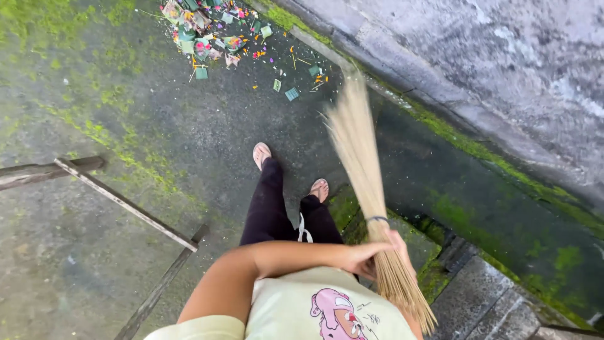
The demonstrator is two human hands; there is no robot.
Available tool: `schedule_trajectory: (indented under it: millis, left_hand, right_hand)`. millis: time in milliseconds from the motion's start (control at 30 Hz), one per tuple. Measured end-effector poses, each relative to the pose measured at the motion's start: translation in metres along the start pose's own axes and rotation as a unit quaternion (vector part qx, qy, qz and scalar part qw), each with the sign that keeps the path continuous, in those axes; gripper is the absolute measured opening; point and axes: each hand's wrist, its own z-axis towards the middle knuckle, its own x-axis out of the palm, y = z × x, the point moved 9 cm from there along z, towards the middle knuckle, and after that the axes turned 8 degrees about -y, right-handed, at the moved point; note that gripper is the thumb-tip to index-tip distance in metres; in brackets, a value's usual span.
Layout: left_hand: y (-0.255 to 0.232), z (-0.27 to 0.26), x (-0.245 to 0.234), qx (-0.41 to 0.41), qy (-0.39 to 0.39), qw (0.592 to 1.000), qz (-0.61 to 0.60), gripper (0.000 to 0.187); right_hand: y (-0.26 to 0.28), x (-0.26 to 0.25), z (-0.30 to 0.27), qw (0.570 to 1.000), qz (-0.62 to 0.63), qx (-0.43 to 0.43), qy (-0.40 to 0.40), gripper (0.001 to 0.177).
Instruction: Sweeping leaves and debris off a stone courtyard floor with a broom made of sticks.
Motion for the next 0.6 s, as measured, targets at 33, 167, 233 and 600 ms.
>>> schedule_trajectory:
  millis: [33,167,233,600]
  left_hand:
    - [0.004,0.010,0.004,-0.025,0.019,1.000,0.003,0.137]
    - [-0.047,-0.053,-0.016,-0.015,0.019,1.000,0.012,0.129]
    - [-0.090,-0.099,-0.047,0.038,-0.009,0.999,0.027,0.099]
    - [-0.185,-0.164,-0.332,0.281,-0.056,0.901,-0.325,0.073]
  right_hand:
    - [-0.001,0.003,0.002,1.000,0.007,0.004,-0.014,0.042]
    - [-0.007,0.013,0.011,0.999,0.012,0.004,-0.044,0.044]
    - [0.000,0.020,0.010,0.997,0.020,0.008,-0.070,0.045]
    - [0.011,0.353,0.128,0.965,-0.161,0.035,0.204,0.032]
